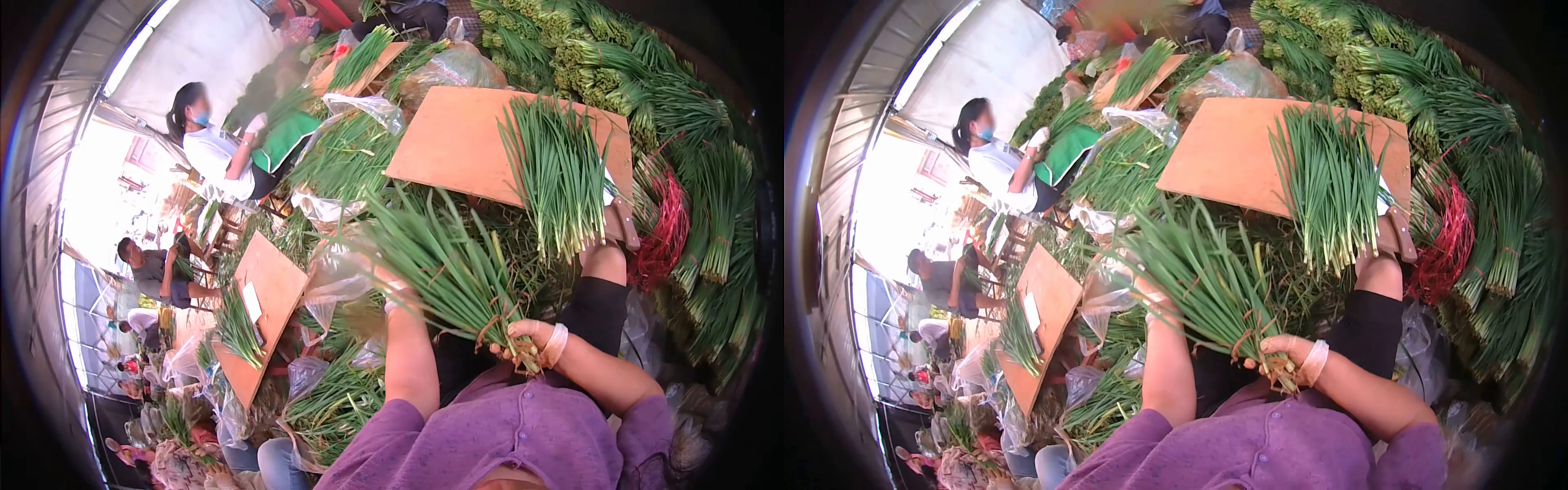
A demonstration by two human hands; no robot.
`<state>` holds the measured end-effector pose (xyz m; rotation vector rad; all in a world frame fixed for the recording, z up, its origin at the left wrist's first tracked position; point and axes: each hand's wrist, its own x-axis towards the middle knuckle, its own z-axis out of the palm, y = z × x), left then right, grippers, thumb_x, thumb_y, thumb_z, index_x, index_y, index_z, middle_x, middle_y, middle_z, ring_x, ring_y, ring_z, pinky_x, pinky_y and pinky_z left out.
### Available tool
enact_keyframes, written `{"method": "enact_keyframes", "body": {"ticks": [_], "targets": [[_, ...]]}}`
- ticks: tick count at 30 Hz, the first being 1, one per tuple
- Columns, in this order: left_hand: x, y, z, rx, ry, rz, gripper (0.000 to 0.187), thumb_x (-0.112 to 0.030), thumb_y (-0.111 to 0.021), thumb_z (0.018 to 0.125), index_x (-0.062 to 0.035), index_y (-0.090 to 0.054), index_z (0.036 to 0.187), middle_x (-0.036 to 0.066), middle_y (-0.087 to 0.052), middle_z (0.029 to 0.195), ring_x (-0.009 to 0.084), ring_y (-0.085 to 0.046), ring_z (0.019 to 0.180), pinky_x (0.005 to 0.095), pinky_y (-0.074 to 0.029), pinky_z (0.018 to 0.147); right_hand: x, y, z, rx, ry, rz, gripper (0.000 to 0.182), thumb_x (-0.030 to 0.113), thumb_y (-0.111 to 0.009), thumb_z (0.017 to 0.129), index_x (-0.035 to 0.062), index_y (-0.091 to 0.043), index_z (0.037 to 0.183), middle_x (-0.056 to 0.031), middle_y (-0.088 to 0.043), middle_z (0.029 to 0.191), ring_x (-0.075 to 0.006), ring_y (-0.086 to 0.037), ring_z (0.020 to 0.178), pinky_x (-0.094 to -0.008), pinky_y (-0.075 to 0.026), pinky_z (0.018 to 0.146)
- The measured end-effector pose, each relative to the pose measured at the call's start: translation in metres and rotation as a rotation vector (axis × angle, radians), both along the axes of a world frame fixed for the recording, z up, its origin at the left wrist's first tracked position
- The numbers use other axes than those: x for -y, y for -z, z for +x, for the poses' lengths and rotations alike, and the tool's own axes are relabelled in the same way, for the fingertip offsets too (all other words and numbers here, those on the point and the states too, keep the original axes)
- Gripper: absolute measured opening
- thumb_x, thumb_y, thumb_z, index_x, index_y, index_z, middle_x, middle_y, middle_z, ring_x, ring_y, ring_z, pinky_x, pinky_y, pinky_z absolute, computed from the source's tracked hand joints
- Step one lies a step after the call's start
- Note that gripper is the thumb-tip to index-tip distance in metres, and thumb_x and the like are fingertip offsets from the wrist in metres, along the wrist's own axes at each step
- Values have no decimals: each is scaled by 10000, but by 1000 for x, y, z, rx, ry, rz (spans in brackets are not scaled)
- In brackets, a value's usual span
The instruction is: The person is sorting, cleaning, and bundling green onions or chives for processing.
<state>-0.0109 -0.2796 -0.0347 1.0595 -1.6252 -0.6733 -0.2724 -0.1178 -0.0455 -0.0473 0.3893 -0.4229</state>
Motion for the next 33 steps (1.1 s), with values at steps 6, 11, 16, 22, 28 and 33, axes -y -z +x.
{"method": "enact_keyframes", "body": {"ticks": [6,11,16,22,28,33], "targets": [[-8,73,24,-1476,-198,672,663,-558,-348,888,-67,-363,1333,85,-366,1377,227,-317,1288,397,-263,1063,46,-76,-2,-379,285,-491,499,136,-660,713,21,-513,1176,-118,-650,926,-171,-634,729,-268,-523,592],[-66,51,-29,-1123,81,871,903,-727,-291,809,-48,-224,1400,135,-284,1432,301,-288,1303,459,-222,1060,91,-43,18,-596,501,-667,446,56,-632,746,17,-512,1174,-90,-647,942,-144,-620,744,-270,-508,615],[-45,57,-75,-979,434,1229,896,-750,-283,793,-67,-322,1372,154,-365,1386,318,-357,1241,470,-267,1029,83,-5,36,-706,243,-89,199,152,-668,739,18,-625,880,-83,-607,656,-156,-556,488,-302,-450,407],[-44,26,-84,-1270,434,1146,846,-733,-288,799,-67,-437,1300,130,-536,1228,304,-538,1064,457,-471,864,48,7,31,-640,79,-195,270,132,-664,740,54,-614,994,-64,-630,759,-163,-598,596,-325,-498,521],[-49,20,-65,-1255,210,1115,665,-577,-555,781,-64,-520,1202,117,-610,1062,270,-606,880,427,-524,746,55,-22,23,-741,-294,-724,673,256,-700,785,38,-366,1327,-86,-554,1173,-144,-509,1069,-278,-402,935],[-51,7,-48,-1302,309,1071,563,-462,-639,766,-55,-550,1145,92,-635,945,228,-624,772,373,-544,664,72,-3,-10,-741,-212,-920,803,349,-665,806,-31,-251,1380,-160,-438,1322,-196,-410,1221,-303,-330,1012]]}}
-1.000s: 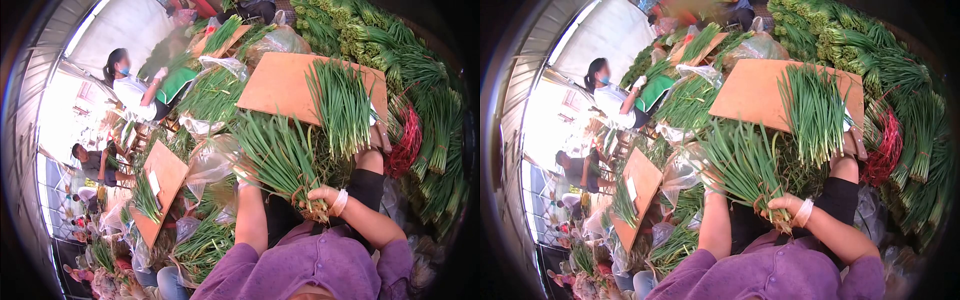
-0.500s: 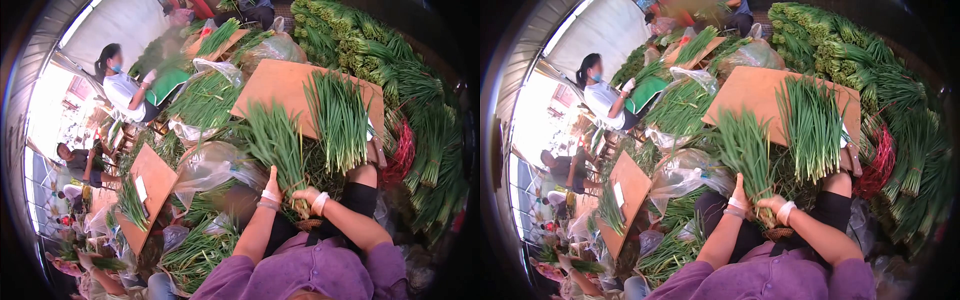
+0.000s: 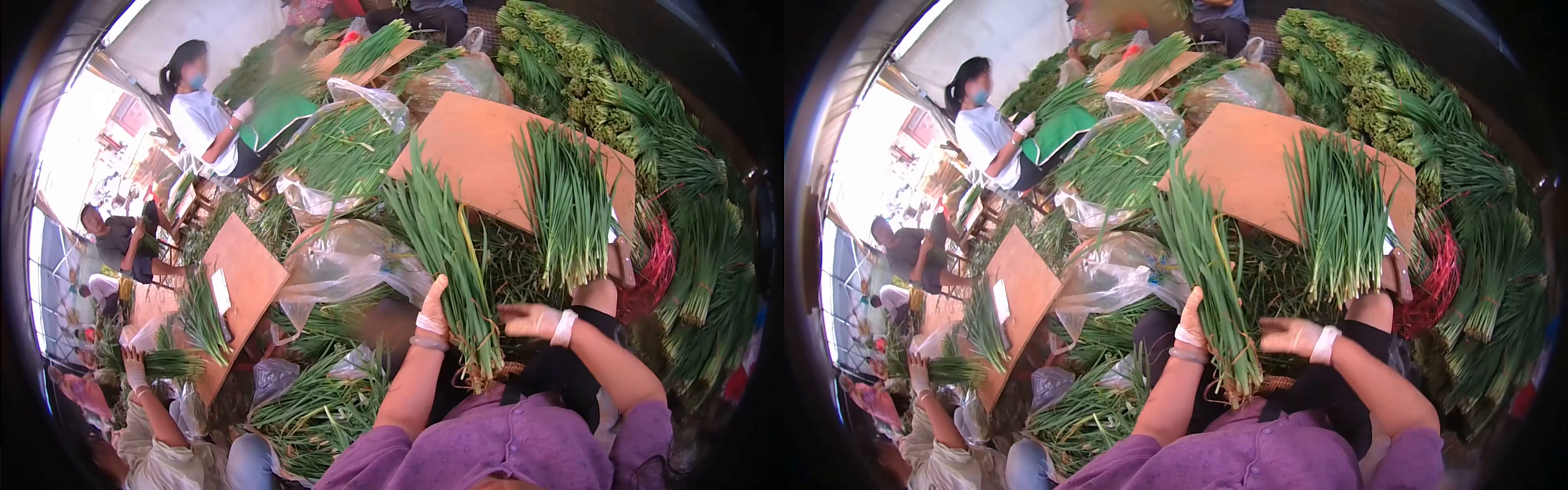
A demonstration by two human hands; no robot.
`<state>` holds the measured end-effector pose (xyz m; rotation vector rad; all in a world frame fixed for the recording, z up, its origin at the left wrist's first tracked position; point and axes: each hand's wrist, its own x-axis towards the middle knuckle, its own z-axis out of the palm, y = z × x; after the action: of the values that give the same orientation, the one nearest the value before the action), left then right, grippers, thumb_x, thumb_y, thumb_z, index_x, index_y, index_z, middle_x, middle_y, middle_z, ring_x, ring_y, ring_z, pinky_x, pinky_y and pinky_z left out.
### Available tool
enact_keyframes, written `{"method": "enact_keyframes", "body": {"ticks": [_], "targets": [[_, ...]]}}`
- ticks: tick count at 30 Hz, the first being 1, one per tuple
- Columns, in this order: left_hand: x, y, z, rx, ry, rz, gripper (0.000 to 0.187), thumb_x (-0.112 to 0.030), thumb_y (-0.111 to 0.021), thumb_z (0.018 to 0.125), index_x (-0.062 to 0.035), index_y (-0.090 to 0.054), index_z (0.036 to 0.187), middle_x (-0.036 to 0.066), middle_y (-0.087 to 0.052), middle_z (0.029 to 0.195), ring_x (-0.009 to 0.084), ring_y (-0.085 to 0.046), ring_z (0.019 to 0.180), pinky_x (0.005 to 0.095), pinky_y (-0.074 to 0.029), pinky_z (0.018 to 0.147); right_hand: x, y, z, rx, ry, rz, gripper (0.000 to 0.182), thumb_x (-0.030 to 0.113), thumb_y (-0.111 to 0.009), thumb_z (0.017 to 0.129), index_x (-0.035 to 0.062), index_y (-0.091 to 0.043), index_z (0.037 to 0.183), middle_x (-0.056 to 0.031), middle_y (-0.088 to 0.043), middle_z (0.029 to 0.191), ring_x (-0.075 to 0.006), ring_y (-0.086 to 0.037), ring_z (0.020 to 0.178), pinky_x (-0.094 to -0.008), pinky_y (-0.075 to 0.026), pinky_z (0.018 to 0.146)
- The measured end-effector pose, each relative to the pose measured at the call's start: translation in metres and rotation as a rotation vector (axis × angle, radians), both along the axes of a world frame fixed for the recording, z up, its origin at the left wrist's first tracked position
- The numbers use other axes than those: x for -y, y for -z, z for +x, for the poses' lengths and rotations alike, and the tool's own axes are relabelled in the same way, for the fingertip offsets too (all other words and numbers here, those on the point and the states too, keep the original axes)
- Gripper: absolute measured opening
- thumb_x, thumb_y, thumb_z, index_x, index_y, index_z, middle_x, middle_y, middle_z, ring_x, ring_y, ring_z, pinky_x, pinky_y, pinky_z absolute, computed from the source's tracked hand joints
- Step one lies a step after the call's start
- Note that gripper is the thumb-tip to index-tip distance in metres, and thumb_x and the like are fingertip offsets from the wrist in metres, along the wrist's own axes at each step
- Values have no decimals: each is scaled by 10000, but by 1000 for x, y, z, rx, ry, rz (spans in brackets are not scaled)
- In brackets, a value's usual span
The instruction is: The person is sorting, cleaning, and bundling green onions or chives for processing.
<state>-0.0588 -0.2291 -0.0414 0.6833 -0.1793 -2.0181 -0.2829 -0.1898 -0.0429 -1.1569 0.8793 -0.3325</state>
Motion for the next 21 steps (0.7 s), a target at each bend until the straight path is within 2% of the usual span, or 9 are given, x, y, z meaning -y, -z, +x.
{"method": "enact_keyframes", "body": {"ticks": [2,7,9,11,13,14,16,17,21], "targets": [[7,3,11,-80,63,-3,464,-296,-670,772,-26,-549,1129,129,-636,992,258,-637,831,408,-547,724,42,-20,-2,-4,139,-5,734,406,-622,825,-22,-334,1347,-150,-482,1281,-204,-443,1195,-305,-341,1002],[23,-36,-1,25,234,-53,443,-182,-679,763,-32,-542,1157,102,-641,981,233,-639,823,378,-544,727,123,-94,52,311,401,231,549,393,-608,832,-2,-503,1197,-146,-575,1157,-222,-598,976,-365,-481,848],[47,-49,-12,336,150,-371,511,-170,-721,723,-40,-521,1175,79,-628,1022,211,-625,873,363,-533,751,162,-116,69,380,354,305,484,312,-651,807,-1,-533,1156,-150,-614,1067,-236,-641,846,-373,-533,727],[105,-84,-2,370,330,-454,576,-129,-757,680,-55,-505,1192,38,-595,1084,199,-573,990,355,-485,847,185,-189,82,351,367,-31,404,196,-679,779,-14,-557,1102,-143,-636,968,-245,-650,774,-369,-547,660],[120,-109,-6,474,169,-616,523,-97,-763,666,-48,-538,1135,32,-617,1014,182,-599,888,323,-513,771,206,-196,88,496,418,-152,381,130,-694,751,-24,-559,1072,-129,-640,898,-245,-651,753,-387,-550,641],[148,-151,1,498,274,-617,431,-67,-717,722,-44,-556,1121,25,-628,968,156,-596,855,306,-498,769,224,-210,87,535,432,-298,383,125,-702,740,-26,-560,1062,-128,-639,889,-239,-650,736,-384,-550,632],[169,-158,0,545,101,-841,434,-69,-707,738,-54,-538,1138,47,-621,984,183,-607,857,327,-517,770,233,-260,90,521,470,-517,381,113,-711,721,-24,-562,1044,-128,-639,875,-224,-647,709,-373,-549,618],[193,-191,7,480,208,-841,475,-96,-714,742,-35,-509,1166,64,-609,1026,192,-597,914,333,-503,814,248,-276,85,464,516,-596,378,105,-714,713,-21,-564,1036,-128,-639,871,-216,-644,699,-364,-548,613],[233,-206,7,620,113,-1038,571,-165,-751,722,26,-470,1181,107,-608,1051,189,-590,954,325,-498,820,272,-278,81,446,512,-694,381,173,-721,750,11,-587,1068,-80,-638,932,-150,-607,809,-286,-508,731]]}}
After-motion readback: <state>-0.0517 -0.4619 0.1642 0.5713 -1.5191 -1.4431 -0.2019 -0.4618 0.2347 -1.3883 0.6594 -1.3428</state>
